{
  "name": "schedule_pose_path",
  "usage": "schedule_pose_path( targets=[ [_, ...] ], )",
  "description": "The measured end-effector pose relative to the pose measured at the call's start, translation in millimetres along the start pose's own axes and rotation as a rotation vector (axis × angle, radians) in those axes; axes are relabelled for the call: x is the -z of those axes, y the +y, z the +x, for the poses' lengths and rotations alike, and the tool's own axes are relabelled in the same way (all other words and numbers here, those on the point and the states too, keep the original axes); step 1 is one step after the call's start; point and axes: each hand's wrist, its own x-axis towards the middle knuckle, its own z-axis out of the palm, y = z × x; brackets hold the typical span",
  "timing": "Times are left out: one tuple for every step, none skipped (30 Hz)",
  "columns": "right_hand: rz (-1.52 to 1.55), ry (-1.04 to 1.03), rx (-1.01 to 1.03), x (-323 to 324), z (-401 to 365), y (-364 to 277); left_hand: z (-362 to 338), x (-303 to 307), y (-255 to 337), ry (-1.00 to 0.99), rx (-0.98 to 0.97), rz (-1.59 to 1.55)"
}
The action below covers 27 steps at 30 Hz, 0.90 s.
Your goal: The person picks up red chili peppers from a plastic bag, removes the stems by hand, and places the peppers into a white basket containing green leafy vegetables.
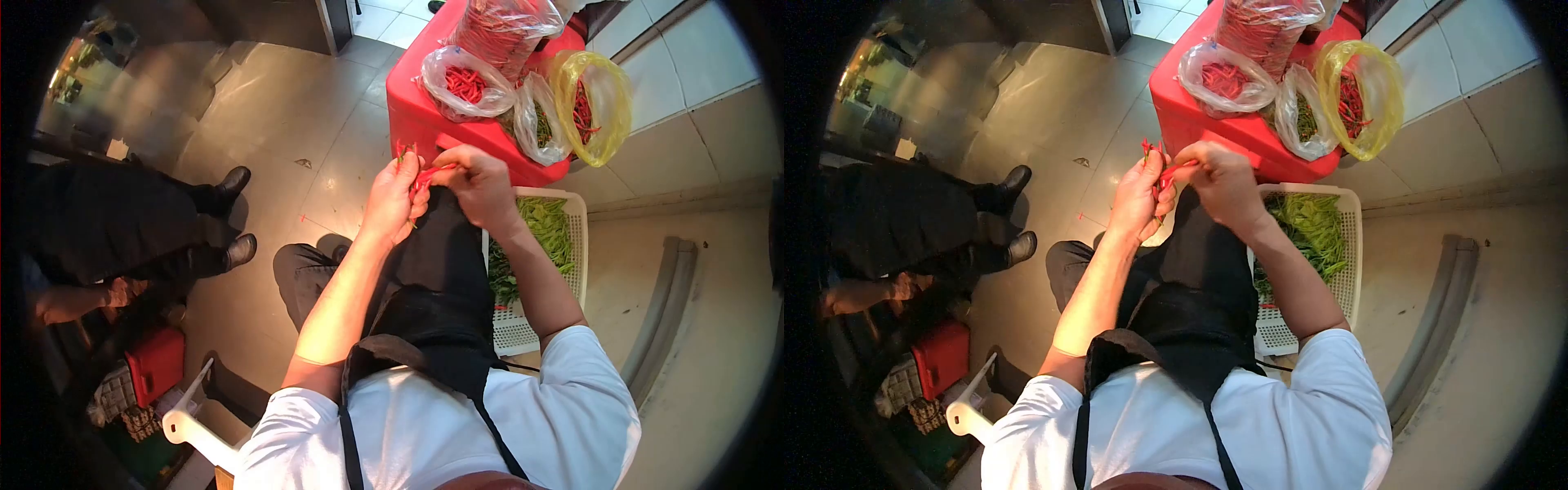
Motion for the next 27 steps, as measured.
schedule_pose_path(
  targets=[
    [0.125, 0.053, 0.011, 2.1, 8.1, 8.1, -0.2, 1.9, 1.9, 0.019, 0.002, -0.019],
    [0.102, 0.112, -0.046, 10.8, 14.9, 10.4, 0.9, 4.1, 4.0, 0.037, 0.003, -0.037],
    [0.078, 0.173, -0.101, 20.5, 24.5, 7.3, 2.2, 5.7, 5.8, 0.053, 0.004, -0.055],
    [0.018, 0.233, -0.102, 30.0, 37.3, 14.5, 1.9, 7.4, 6.3, 0.048, 0.003, -0.069],
    [-0.041, 0.294, -0.105, 39.7, 52.0, 25.2, 1.1, 9.0, 5.8, 0.043, 0.005, -0.081],
    [-0.072, 0.326, -0.094, 47.1, 66.2, 39.9, 0.2, 9.7, 5.8, 0.037, 0.008, -0.094],
    [-0.104, 0.358, -0.081, 53.0, 79.5, 56.4, -1.5, 9.3, 6.3, 0.046, 0.008, -0.082],
    [-0.132, 0.341, -0.097, 57.4, 90.8, 71.9, -3.7, 8.8, 7.3, 0.054, 0.007, -0.070],
    [-0.160, 0.321, -0.113, 60.1, 101.3, 87.4, -4.5, 9.3, 8.5, 0.066, 0.004, -0.061],
    [-0.185, 0.297, -0.129, 62.1, 110.6, 97.2, -4.4, 11.1, 9.6, 0.061, -0.001, -0.056],
    [-0.332, 0.283, -0.082, 63.2, 118.9, 107.5, -5.4, 14.7, 10.2, 0.065, -0.006, -0.054],
    [-0.477, 0.256, -0.036, 61.0, 125.0, 116.2, -8.5, 20.0, 9.2, 0.077, -0.009, -0.058],
    [-0.619, 0.218, 0.017, 57.5, 128.2, 121.1, -11.4, 23.2, 7.8, 0.087, 0.006, -0.055],
    [-0.642, 0.186, 0.074, 57.2, 130.2, 125.2, -13.3, 26.0, 7.2, 0.103, 0.019, -0.054],
    [-0.697, 0.220, 0.176, 55.8, 131.5, 126.9, -16.0, 32.3, 5.9, 0.127, 0.033, -0.053],
    [-0.710, 0.303, 0.320, 59.3, 135.6, 146.3, -15.0, 46.7, -3.8, 0.119, 0.044, -0.078],
    [-0.736, 0.372, 0.384, 50.4, 132.0, 128.4, -19.7, 56.9, -8.2, 0.112, 0.026, -0.034],
    [-0.584, 0.463, 0.277, 33.5, 123.7, 106.6, -25.5, 68.1, -13.1, 0.163, 0.070, -0.067],
    [-0.523, 0.503, 0.257, 15.2, 115.5, 84.8, -31.5, 82.2, -16.6, 0.205, 0.115, -0.104],
    [-0.467, 0.531, 0.239, -10.7, 108.5, 69.4, -37.5, 103.0, -19.8, 0.267, 0.114, -0.135],
    [-0.417, 0.453, 0.289, -39.9, 100.6, 56.5, -39.5, 123.5, -26.1, 0.313, 0.119, -0.163],
    [-0.331, 0.289, 0.243, -72.1, 92.1, 51.9, -39.0, 141.2, -28.2, 0.351, 0.129, -0.189],
    [-0.333, 0.134, 0.314, -106.7, 87.2, 56.4, -39.7, 158.8, -24.7, 0.372, 0.094, -0.195],
    [-0.352, -0.001, 0.371, -142.9, 85.8, 64.5, -42.2, 180.1, -18.2, 0.390, 0.063, -0.198],
    [-0.295, -0.162, 0.252, -178.8, 82.1, 83.0, -43.9, 202.4, -11.0, 0.405, 0.033, -0.203],
    [-0.232, -0.263, 0.136, -216.1, 78.4, 107.6, -42.5, 218.7, 6.3, 0.448, 0.017, -0.181],
    [-0.200, -0.401, 0.003, -251.9, 74.5, 137.0, -39.0, 241.8, 17.6, 0.470, -0.025, -0.108]
  ],
)
